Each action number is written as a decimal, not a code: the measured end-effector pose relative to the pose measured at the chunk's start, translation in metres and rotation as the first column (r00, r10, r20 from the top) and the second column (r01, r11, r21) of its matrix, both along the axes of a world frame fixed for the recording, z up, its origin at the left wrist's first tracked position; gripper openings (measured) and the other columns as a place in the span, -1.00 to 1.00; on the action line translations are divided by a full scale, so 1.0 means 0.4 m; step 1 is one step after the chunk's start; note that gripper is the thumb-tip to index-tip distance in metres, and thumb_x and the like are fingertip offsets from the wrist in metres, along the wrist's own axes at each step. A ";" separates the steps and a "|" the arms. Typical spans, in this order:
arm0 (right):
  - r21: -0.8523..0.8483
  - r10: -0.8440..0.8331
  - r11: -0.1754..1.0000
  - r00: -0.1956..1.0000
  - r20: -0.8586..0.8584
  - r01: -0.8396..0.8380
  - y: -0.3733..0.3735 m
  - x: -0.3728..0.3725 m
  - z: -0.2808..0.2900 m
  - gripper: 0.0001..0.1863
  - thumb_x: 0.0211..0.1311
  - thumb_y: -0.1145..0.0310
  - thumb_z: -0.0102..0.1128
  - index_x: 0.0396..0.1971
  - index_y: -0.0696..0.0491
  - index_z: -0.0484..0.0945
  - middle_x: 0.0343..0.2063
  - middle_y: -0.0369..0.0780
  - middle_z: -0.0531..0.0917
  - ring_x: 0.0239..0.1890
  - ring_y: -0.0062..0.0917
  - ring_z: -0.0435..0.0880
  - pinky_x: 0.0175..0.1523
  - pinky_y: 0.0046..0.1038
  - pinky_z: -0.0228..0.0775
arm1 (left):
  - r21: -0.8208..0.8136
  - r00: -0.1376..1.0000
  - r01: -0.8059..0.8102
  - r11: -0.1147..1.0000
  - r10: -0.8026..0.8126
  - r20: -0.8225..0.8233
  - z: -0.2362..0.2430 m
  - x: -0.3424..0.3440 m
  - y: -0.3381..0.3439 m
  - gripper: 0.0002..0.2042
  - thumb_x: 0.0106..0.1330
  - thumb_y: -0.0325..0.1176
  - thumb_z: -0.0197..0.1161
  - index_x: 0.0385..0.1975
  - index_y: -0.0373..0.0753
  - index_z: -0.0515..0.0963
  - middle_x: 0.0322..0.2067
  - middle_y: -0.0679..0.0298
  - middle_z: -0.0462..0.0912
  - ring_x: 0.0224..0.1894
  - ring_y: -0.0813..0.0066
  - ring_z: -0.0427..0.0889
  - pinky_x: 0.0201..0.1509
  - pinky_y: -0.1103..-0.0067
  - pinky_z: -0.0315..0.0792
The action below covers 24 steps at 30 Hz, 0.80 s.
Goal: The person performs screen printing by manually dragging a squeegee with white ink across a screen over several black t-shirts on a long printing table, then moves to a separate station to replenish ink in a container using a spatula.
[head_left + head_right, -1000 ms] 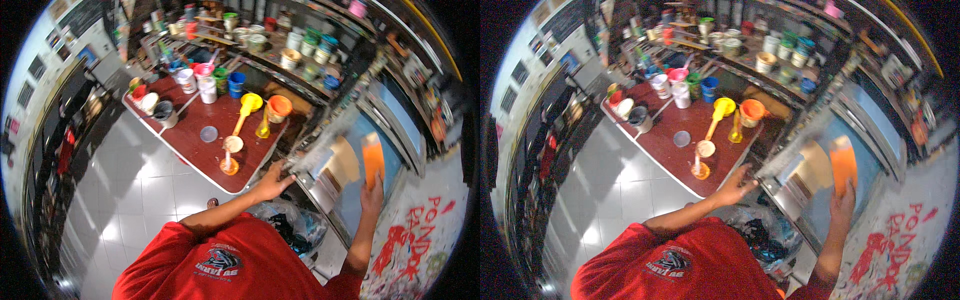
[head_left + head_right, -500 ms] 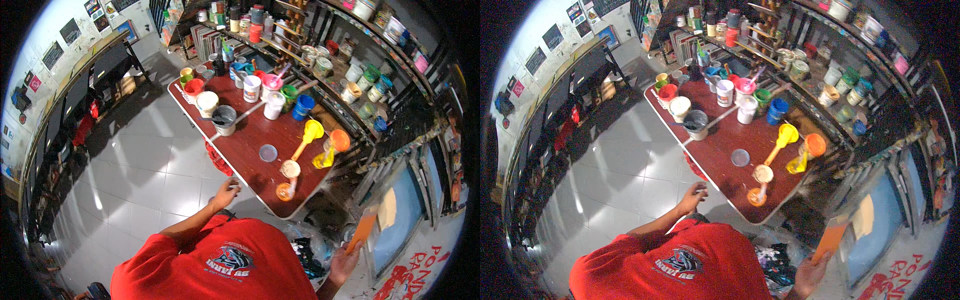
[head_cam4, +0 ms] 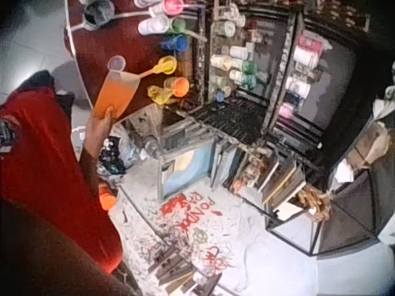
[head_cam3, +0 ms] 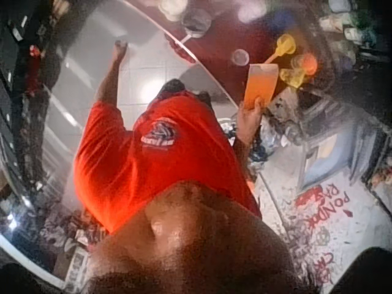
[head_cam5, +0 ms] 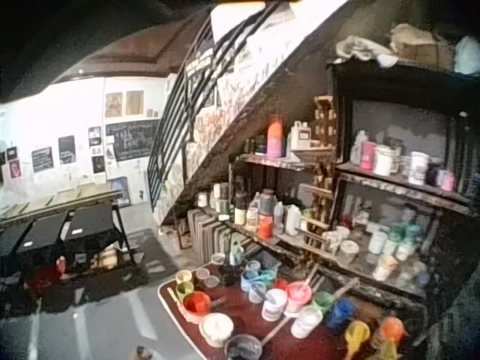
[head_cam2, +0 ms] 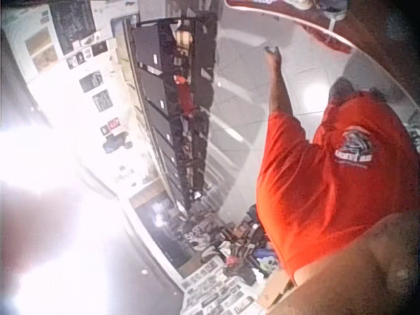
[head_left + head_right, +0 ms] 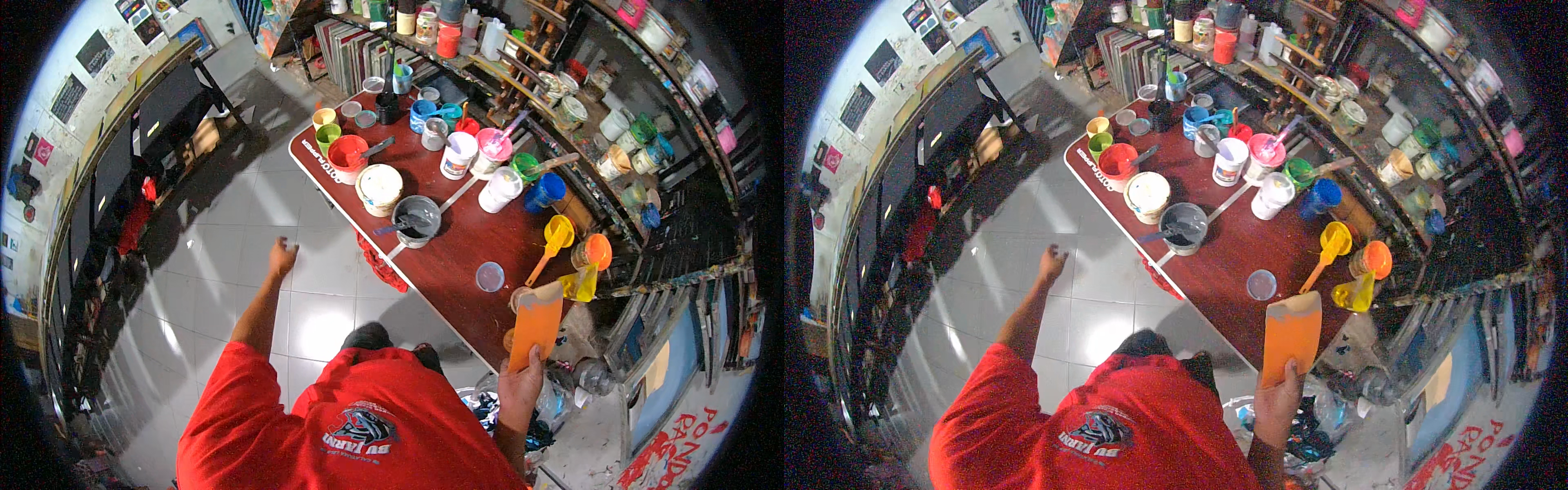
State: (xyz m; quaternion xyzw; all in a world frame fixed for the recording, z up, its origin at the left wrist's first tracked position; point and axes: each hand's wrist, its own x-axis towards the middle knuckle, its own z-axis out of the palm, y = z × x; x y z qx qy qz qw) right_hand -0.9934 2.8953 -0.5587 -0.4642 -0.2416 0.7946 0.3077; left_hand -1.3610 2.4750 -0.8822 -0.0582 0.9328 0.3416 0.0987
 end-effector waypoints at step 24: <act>0.044 -0.294 0.513 -0.127 0.947 -0.858 -0.510 -0.988 -0.110 -0.53 -0.07 0.64 0.07 -0.03 0.25 0.35 -0.41 -0.21 0.55 -0.36 -0.43 0.55 -0.24 -0.50 0.43 | -0.053 0.769 0.635 0.771 -0.637 -0.050 -0.262 -1.164 0.302 0.02 -0.28 -0.01 0.58 0.29 -0.13 0.18 0.29 0.20 0.23 0.41 0.05 -0.04 0.37 0.02 -0.09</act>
